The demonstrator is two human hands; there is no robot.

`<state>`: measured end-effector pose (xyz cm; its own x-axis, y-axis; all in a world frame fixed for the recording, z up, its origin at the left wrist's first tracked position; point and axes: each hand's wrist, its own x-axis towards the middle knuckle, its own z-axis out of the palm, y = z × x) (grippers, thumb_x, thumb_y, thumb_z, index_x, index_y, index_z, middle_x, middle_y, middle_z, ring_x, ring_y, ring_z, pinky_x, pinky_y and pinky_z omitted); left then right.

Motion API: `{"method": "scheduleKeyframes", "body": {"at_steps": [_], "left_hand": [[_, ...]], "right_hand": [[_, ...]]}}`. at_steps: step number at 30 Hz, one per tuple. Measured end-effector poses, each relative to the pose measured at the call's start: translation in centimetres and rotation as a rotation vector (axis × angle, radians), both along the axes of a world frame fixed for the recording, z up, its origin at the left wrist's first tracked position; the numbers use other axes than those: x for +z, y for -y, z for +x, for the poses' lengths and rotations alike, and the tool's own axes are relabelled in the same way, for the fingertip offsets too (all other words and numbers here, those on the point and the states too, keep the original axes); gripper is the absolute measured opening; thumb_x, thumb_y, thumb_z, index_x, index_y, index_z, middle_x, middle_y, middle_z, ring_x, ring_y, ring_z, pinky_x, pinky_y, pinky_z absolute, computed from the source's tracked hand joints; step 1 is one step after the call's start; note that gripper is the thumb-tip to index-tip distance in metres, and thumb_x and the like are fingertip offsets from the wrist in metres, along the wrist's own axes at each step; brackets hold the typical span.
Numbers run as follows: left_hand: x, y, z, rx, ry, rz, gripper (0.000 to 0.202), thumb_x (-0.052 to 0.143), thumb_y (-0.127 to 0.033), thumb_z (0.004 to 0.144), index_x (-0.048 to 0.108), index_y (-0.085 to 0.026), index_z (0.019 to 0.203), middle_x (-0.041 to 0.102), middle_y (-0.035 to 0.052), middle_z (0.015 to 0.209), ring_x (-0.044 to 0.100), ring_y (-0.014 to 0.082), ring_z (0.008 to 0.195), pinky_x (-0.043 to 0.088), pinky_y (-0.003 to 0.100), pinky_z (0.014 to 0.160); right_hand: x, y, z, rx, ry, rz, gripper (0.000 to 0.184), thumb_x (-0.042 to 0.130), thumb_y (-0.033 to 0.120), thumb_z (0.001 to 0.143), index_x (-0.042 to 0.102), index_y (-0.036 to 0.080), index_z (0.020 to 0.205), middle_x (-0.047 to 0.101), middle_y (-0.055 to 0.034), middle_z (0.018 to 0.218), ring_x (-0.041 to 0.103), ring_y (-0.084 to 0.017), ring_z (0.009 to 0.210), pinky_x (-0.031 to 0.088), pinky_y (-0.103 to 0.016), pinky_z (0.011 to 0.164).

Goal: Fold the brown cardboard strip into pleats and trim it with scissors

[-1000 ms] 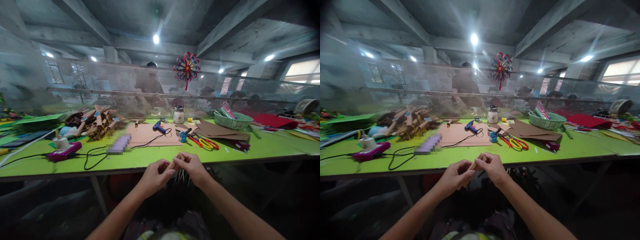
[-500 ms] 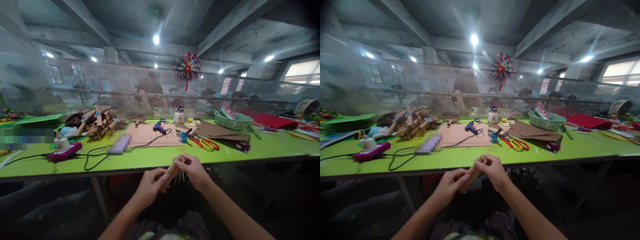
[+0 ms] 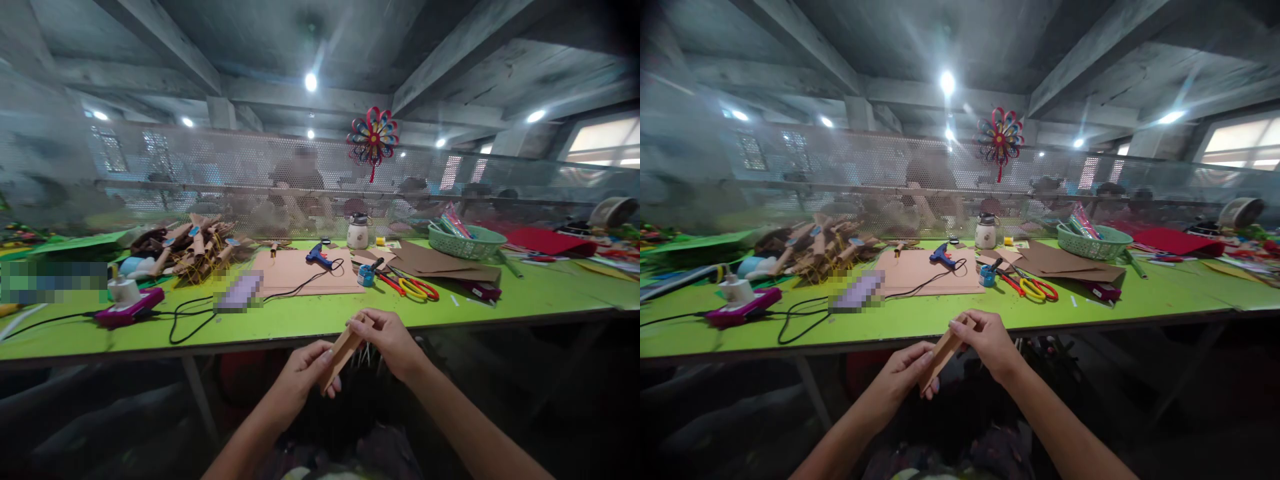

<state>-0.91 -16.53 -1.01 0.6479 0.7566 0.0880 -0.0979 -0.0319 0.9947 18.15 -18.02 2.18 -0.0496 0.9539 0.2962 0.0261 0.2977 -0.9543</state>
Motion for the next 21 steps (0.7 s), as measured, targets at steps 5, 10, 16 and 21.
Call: {"method": "scheduleKeyframes", "body": {"at_steps": [5, 10, 16, 21], "left_hand": [[0.0, 0.5, 0.0, -0.145, 0.288, -0.217, 0.032, 0.054, -0.039, 0.088, 0.059, -0.01, 0.097, 0.05, -0.002, 0.053, 0.04, 0.0051, 0.041, 0.029, 0.017, 0.044], [0.1, 1.8, 1.0, -0.392, 0.584, -0.334, 0.026, 0.055, -0.036, 0.087, 0.058, -0.01, 0.084, 0.047, -0.0025, 0.046, 0.035, 0.0044, 0.034, 0.024, 0.017, 0.039], [-0.7, 3.1, 2.8, -0.528, 0.747, -0.405, 0.032, 0.059, -0.039, 0.083, 0.055, -0.011, 0.066, 0.045, -0.0016, 0.038, 0.035, 0.0062, 0.029, 0.028, 0.018, 0.037], [-2.4, 2.7, 3.6, -0.554, 0.761, -0.457, 0.035, 0.057, -0.043, 0.083, 0.058, -0.012, 0.066, 0.045, -0.0011, 0.038, 0.037, 0.0071, 0.029, 0.029, 0.019, 0.036]], "right_hand": [[1.2, 1.5, 1.3, 0.29, 0.028, 0.053, 0.039, 0.06, 0.052, 0.079, 0.067, 0.015, 0.091, 0.06, -0.0056, 0.079, 0.054, -0.017, 0.073, 0.046, -0.029, 0.07], [2.4, 2.1, 1.6, 0.402, 0.128, 0.123, 0.041, 0.058, 0.052, 0.081, 0.07, 0.016, 0.095, 0.063, -0.01, 0.093, 0.056, -0.024, 0.091, 0.045, -0.035, 0.083], [2.6, 2.8, -0.9, 0.476, 0.058, 0.178, 0.034, 0.062, 0.046, 0.08, 0.07, 0.018, 0.097, 0.063, -0.0103, 0.1, 0.058, -0.024, 0.096, 0.044, -0.036, 0.089], [1.9, 3.2, -2.2, 0.45, -0.054, 0.082, 0.031, 0.068, 0.045, 0.075, 0.068, 0.017, 0.086, 0.061, -0.0077, 0.086, 0.059, -0.021, 0.081, 0.048, -0.032, 0.076]]}}
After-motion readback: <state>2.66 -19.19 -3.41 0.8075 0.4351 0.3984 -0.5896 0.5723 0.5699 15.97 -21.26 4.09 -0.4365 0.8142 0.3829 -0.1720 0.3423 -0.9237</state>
